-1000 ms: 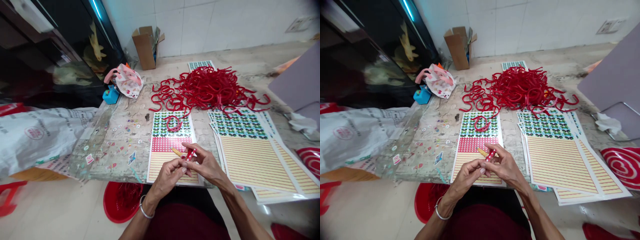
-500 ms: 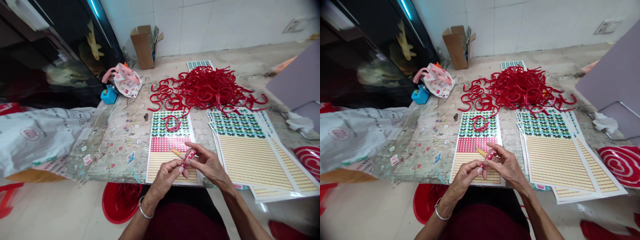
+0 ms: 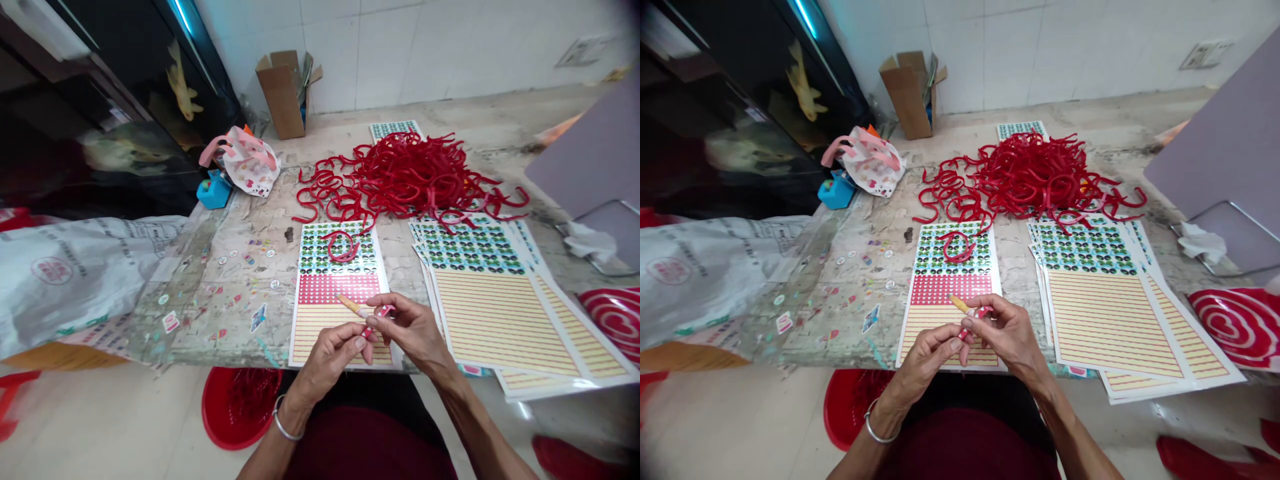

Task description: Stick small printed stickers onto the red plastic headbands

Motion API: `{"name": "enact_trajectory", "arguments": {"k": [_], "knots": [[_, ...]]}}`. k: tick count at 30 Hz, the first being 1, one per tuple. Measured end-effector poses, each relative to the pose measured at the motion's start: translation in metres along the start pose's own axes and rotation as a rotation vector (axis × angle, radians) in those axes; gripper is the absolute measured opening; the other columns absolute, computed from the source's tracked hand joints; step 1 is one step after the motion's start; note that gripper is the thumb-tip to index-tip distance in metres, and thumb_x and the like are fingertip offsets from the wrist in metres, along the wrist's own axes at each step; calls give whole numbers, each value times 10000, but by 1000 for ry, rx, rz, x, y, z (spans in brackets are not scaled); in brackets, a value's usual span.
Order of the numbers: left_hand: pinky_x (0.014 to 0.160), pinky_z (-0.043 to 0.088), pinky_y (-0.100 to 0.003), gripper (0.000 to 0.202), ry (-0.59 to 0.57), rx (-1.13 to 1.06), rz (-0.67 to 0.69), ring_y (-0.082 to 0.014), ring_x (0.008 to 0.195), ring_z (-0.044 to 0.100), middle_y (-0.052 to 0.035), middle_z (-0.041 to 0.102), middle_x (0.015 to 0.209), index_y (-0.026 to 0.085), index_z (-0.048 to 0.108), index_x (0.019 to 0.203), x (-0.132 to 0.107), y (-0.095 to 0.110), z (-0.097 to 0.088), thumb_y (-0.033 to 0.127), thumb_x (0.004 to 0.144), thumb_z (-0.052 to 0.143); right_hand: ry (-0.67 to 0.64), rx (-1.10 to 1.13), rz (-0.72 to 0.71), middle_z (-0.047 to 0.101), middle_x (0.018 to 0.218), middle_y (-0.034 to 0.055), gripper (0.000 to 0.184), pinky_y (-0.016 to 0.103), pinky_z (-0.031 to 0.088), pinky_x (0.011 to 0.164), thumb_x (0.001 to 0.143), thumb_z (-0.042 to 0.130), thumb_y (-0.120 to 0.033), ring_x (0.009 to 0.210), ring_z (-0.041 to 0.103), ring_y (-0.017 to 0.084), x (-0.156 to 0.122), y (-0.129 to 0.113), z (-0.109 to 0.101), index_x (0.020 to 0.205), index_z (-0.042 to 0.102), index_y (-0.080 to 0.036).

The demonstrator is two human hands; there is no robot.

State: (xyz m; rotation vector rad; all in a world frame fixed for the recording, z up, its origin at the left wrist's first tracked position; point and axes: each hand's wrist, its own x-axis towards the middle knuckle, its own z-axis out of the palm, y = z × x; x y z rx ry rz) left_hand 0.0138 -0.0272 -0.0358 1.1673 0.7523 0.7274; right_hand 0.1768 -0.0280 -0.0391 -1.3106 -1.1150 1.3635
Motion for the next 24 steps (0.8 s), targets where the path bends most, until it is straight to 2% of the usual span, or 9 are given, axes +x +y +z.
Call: {"name": "enact_trajectory", "arguments": {"k": [6,9,12,17,24], "knots": [[824,386,-297,249,-11,66,30,-170,799,543,-38,579,708,116,634,801,-1,0,-1,259,876,444,-4,-13,-8,591,631,-11,332,212,456,457,712,680,-340,498,543,96,-4,-3,-2,981,587,-169],[792,397,-289,228,16,86,25,-154,748,539,-21,563,690,128,631,905,-3,-1,0,257,877,445,-32,-112,-66,586,766,5,411,213,477,508,685,706,-297,606,551,106,-7,-5,1,1058,561,-200],[770,399,-277,213,43,144,27,-146,731,535,-19,566,701,135,632,875,-4,0,0,254,873,455,-39,-189,-102,561,842,12,493,214,491,525,684,703,-273,649,540,111,-9,-6,4,1136,511,-226],[794,399,-293,226,57,186,49,-161,754,542,-26,578,686,133,639,819,-5,3,0,251,868,453,17,-187,-103,526,801,1,525,209,487,527,716,674,-314,658,531,114,-8,-3,6,1185,452,-235],[796,406,-296,204,66,120,28,-157,755,544,-30,578,712,135,637,866,-1,4,4,261,857,476,-6,-175,-122,561,766,9,416,238,505,558,747,650,-308,649,539,123,-9,-5,6,1125,500,-217]]}}
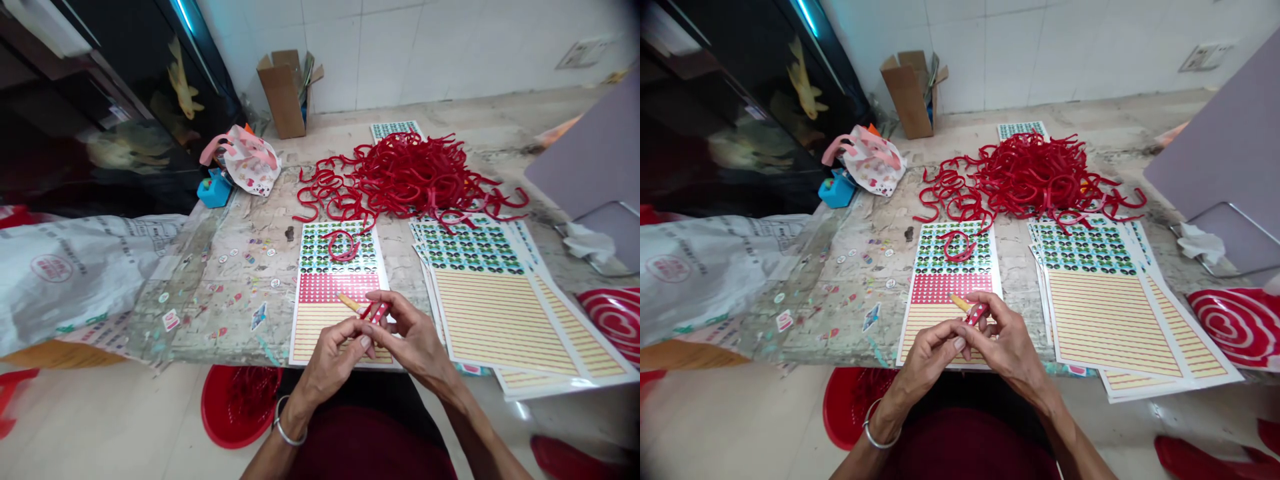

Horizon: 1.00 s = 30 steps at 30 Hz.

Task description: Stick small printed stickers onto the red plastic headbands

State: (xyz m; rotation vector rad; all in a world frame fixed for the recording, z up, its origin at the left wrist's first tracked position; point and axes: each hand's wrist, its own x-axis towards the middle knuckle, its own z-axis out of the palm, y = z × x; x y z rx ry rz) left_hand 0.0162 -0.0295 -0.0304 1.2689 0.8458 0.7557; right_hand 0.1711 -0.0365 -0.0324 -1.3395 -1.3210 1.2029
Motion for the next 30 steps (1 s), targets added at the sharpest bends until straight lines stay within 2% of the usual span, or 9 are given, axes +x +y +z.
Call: {"name": "enact_trajectory", "arguments": {"k": [3,7,11,15,18,21,25,28,30], "knots": [[734,414,-275,230,4,-10,-13,-134,677,525,-18,564,670,128,633,932,2,1,1,282,857,479,-10,10,-13,587,874,41,381,243,521,560,790,598,-325,718,562,140,0,-1,-4,1143,500,-220],[670,405,-250,272,26,-19,-44,-117,624,500,-10,552,623,105,623,991,2,0,1,296,860,480,143,-97,-80,564,1022,73,301,235,525,531,835,530,-317,803,550,156,0,0,-13,1119,538,-222],[641,399,-241,274,46,-7,-47,-108,588,492,-3,547,600,96,627,972,1,-1,4,301,858,487,222,-296,-238,567,994,67,183,244,516,555,842,517,-236,852,562,169,-2,3,-16,993,620,-226],[639,398,-238,262,61,9,-47,-112,597,501,-4,550,609,103,629,938,0,-1,6,306,859,483,327,-484,-393,575,970,74,230,320,518,672,822,537,-173,903,558,198,-5,6,-14,1019,632,-244],[627,400,-235,259,72,8,-45,-111,593,496,-2,548,611,106,622,943,0,-2,8,308,858,484,364,-548,-457,582,969,75,255,378,503,751,805,558,-156,895,557,204,-6,7,-12,1030,633,-248],[636,403,-238,252,80,20,-34,-109,589,489,2,537,605,112,618,936,-1,-3,10,308,861,479,364,-484,-427,579,956,70,212,347,515,703,804,563,-165,893,555,199,-8,5,-11,988,637,-241],[648,400,-246,249,77,66,-21,-110,582,485,4,527,591,118,622,909,-1,-3,12,310,864,470,298,-329,-267,557,908,60,98,273,509,589,837,523,-217,850,550,176,-6,0,-13,870,615,-218],[639,393,-242,250,85,134,-11,-110,577,477,5,521,582,124,639,905,-1,-3,14,308,860,477,263,-315,-229,539,885,57,86,275,502,617,852,493,-228,848,534,172,-4,1,-13,817,566,-202],[610,386,-232,258,90,163,-11,-108,567,464,7,509,575,127,652,908,0,-3,15,313,857,480,280,-368,-262,532,887,61,71,291,493,648,854,483,-217,866,522,180,-4,3,-12,823,544,-198]]}}
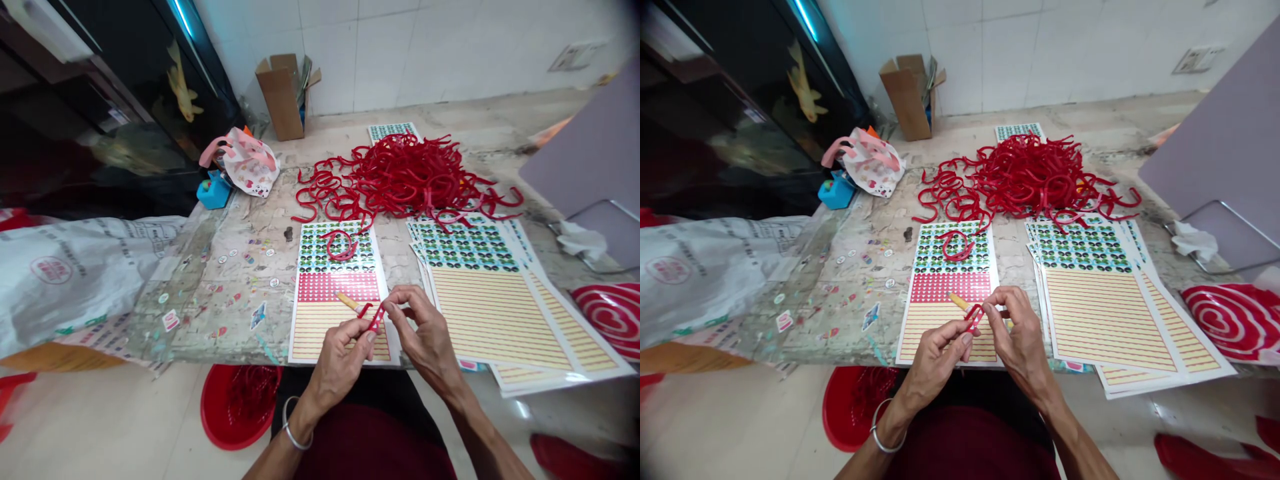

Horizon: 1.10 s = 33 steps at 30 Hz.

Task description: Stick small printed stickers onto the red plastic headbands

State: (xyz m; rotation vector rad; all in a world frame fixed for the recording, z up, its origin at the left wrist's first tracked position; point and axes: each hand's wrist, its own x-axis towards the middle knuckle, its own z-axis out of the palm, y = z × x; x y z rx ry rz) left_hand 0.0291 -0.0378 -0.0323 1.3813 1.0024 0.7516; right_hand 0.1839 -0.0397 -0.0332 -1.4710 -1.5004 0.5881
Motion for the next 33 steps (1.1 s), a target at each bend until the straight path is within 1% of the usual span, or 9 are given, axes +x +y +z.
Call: {"name": "enact_trajectory", "arguments": {"k": [7,13,17,19,22,24,27,29,33], "knots": [[560,379,-222,310,24,-26,-39,-137,638,501,-50,604,724,133,667,981,1,-5,1,348,843,493,132,-261,-174,553,860,64,31,373,422,780,832,497,-175,860,515,202,-4,-3,0,826,520,-194],[630,396,-235,306,-10,14,-7,-156,716,534,-57,640,799,155,663,1021,4,-3,0,337,852,485,161,-308,-223,576,858,66,49,381,424,789,822,511,-170,854,533,206,-2,-5,-5,850,542,-194],[655,400,-231,314,-3,-56,-37,-141,716,522,-46,628,813,148,646,1041,2,-5,1,340,859,476,164,-259,-207,603,931,71,105,399,442,823,811,547,-171,931,543,220,-1,-1,-3,896,594,-211],[674,407,-236,323,4,-107,-60,-142,729,523,-49,620,820,139,635,1053,0,-6,2,342,864,469,162,-185,-148,583,1077,84,230,390,477,807,817,546,-186,996,531,223,0,2,-2,1040,584,-226],[730,414,-249,316,-3,-182,-88,-155,783,540,-53,621,835,138,622,1062,-1,-5,3,335,864,475,129,-5,44,517,1220,100,448,363,528,748,829,537,-243,1031,519,214,0,4,-2,1267,438,-246],[759,415,-255,307,-23,-234,-83,-159,803,551,-57,629,863,144,606,1080,-1,-4,4,320,856,493,16,174,200,510,1230,105,548,359,539,748,805,573,-290,1043,517,211,-4,5,-1,1313,368,-257],[782,422,-264,306,-55,-296,-36,-166,833,566,-70,633,956,154,579,1110,1,-4,7,291,843,518,-174,464,381,500,1225,102,725,341,539,767,687,701,-305,1036,531,206,-12,4,6,1310,334,-270],[789,427,-271,300,-56,-288,-12,-173,850,569,-79,631,994,154,573,1115,1,-4,9,275,848,509,-166,590,439,529,1145,78,702,316,531,777,651,732,-293,992,551,187,-16,2,14,1257,380,-268],[811,417,-282,288,-26,-202,16,-183,880,554,-85,632,1005,141,576,1113,0,-4,9,241,861,479,-76,682,482,557,927,28,494,268,520,736,688,705,-296,877,564,152,-17,0,25,1122,476,-240]]}}
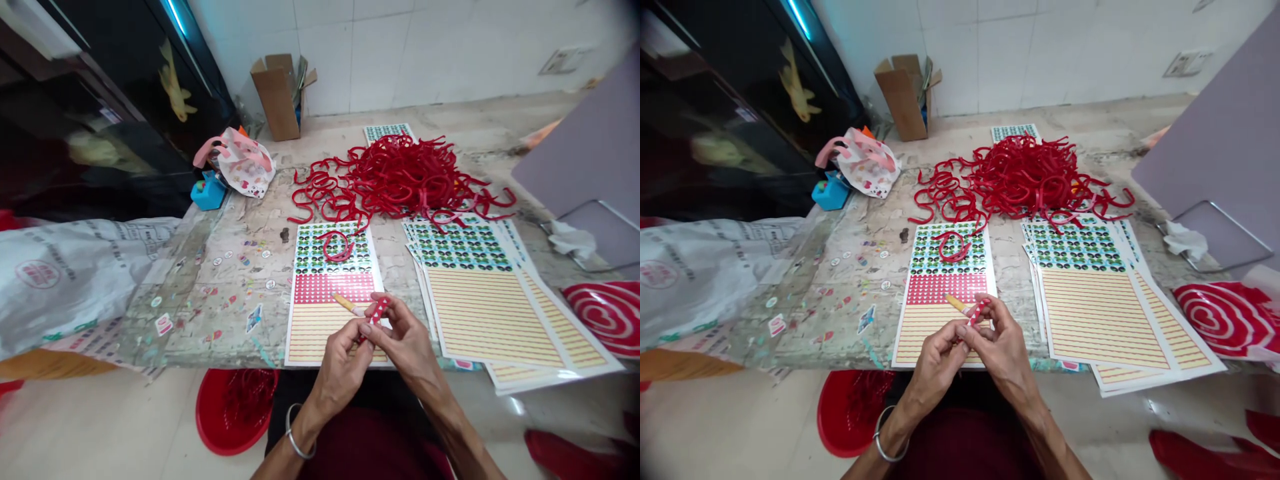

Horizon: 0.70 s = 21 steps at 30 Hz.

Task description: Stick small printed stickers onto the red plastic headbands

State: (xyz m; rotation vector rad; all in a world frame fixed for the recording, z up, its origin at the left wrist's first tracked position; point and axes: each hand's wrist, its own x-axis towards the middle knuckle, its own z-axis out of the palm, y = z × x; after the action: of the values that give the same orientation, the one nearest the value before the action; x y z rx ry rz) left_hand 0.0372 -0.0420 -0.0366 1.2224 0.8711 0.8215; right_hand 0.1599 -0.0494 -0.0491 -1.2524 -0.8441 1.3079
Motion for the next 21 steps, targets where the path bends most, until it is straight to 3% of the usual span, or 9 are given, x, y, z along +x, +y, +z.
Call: {"name": "enact_trajectory", "arguments": {"k": [13,21], "knots": [[672,397,-227,285,-2,66,-32,-127,719,507,-31,615,833,153,596,1098,-5,-4,-10,237,855,473,25,42,61,570,749,1,292,241,505,614,602,764,-329,665,541,117,9,-15,-2,788,607,-167],[692,409,-237,274,27,109,16,-134,728,520,-29,616,815,155,607,1082,-4,-7,-16,227,852,476,-26,15,66,581,742,2,266,253,524,640,645,739,-317,674,567,121,11,-16,1,821,607,-166]]}}
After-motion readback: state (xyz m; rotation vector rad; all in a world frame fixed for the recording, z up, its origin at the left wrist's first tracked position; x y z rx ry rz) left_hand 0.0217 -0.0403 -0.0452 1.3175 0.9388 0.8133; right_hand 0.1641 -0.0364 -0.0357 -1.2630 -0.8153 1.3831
